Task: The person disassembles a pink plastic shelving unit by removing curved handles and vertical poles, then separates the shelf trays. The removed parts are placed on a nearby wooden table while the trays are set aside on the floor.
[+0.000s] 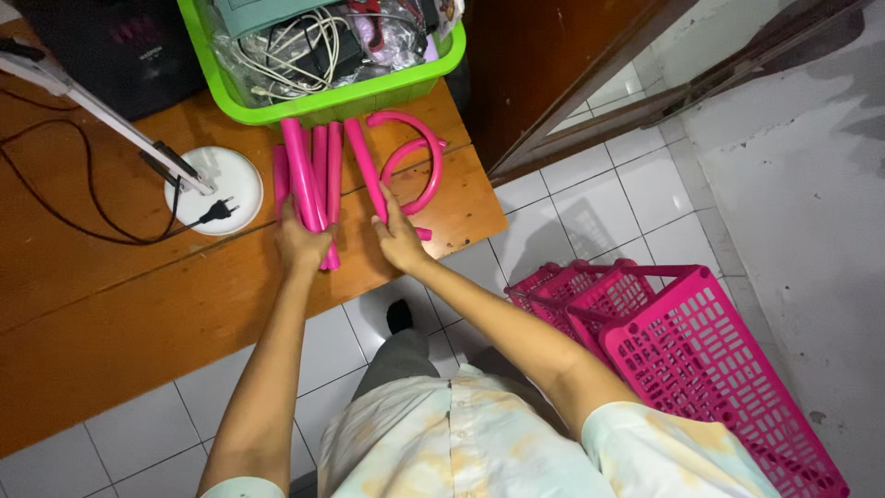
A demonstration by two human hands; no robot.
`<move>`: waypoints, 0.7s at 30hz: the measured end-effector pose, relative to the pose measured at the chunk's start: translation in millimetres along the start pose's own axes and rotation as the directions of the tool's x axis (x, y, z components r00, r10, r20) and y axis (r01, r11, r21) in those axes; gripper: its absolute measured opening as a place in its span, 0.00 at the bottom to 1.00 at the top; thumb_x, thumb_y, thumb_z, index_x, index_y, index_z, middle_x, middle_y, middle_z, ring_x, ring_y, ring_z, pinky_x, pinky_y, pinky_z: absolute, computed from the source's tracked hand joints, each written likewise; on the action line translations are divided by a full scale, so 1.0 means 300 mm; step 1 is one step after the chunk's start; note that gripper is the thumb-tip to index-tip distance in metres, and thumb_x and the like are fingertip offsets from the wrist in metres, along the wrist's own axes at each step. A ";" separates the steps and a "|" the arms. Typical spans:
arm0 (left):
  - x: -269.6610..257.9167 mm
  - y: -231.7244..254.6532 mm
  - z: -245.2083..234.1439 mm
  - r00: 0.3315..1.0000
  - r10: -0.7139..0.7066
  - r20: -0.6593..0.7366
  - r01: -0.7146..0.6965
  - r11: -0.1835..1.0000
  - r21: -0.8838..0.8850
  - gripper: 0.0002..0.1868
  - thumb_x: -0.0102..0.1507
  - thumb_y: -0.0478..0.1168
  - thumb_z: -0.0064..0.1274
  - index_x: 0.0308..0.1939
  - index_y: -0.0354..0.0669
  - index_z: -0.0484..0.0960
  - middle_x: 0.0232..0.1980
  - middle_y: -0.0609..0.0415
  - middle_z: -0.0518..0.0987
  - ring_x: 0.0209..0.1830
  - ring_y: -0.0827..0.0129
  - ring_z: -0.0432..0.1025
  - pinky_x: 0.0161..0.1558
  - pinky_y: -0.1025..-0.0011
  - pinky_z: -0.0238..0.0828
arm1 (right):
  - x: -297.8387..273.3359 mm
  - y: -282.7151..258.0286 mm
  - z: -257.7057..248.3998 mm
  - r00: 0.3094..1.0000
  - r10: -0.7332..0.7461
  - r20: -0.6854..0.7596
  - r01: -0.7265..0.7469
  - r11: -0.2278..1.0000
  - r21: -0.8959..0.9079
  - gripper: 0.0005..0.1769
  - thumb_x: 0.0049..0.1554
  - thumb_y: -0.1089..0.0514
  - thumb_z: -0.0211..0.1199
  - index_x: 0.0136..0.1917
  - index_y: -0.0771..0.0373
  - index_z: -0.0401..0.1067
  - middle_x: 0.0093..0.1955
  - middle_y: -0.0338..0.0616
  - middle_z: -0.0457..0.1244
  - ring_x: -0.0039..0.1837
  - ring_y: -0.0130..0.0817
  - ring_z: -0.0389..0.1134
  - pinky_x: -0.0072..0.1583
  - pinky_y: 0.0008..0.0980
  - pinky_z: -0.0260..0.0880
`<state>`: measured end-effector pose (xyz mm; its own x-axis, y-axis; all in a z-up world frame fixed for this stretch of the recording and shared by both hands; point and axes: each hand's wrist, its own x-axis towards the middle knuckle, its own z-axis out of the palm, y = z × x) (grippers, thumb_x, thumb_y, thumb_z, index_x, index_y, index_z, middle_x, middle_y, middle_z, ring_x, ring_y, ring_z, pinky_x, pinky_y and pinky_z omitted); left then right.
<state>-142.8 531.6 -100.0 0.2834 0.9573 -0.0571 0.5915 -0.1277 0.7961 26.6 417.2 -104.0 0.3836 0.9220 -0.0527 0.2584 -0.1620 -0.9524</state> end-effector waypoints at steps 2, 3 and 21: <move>0.027 -0.014 -0.002 1.000 0.003 0.011 -0.004 0.998 0.065 0.54 0.45 0.38 0.74 0.72 0.33 0.63 0.63 0.28 0.74 0.59 0.37 0.72 0.59 0.53 0.71 | 0.025 0.011 0.039 1.000 -0.013 0.009 0.014 0.999 -0.048 0.41 0.63 0.65 0.52 0.84 0.59 0.39 0.85 0.63 0.42 0.85 0.55 0.42 0.81 0.44 0.43; 0.031 -0.017 -0.002 1.000 -0.007 0.030 0.005 0.997 0.077 0.55 0.45 0.38 0.73 0.73 0.35 0.62 0.64 0.28 0.73 0.60 0.36 0.72 0.60 0.53 0.71 | 0.035 0.017 0.058 1.000 -0.017 0.013 0.018 0.997 -0.072 0.42 0.62 0.65 0.52 0.84 0.60 0.39 0.85 0.63 0.42 0.85 0.57 0.42 0.81 0.45 0.42; 0.100 -0.097 0.057 0.986 -0.075 0.151 0.003 0.903 0.430 0.53 0.55 0.50 0.67 0.79 0.44 0.55 0.64 0.36 0.67 0.53 0.39 0.73 0.47 0.46 0.75 | 0.064 0.161 0.134 0.943 0.282 0.175 -0.235 0.940 -0.248 0.50 0.54 0.54 0.63 0.84 0.51 0.43 0.79 0.67 0.44 0.80 0.62 0.48 0.77 0.45 0.53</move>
<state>-138.6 559.5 -135.1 0.3491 0.9138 -0.2075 0.8596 -0.2241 0.4592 10.7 441.3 -163.1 0.2793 0.8857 -0.3707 0.3730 -0.4559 -0.8081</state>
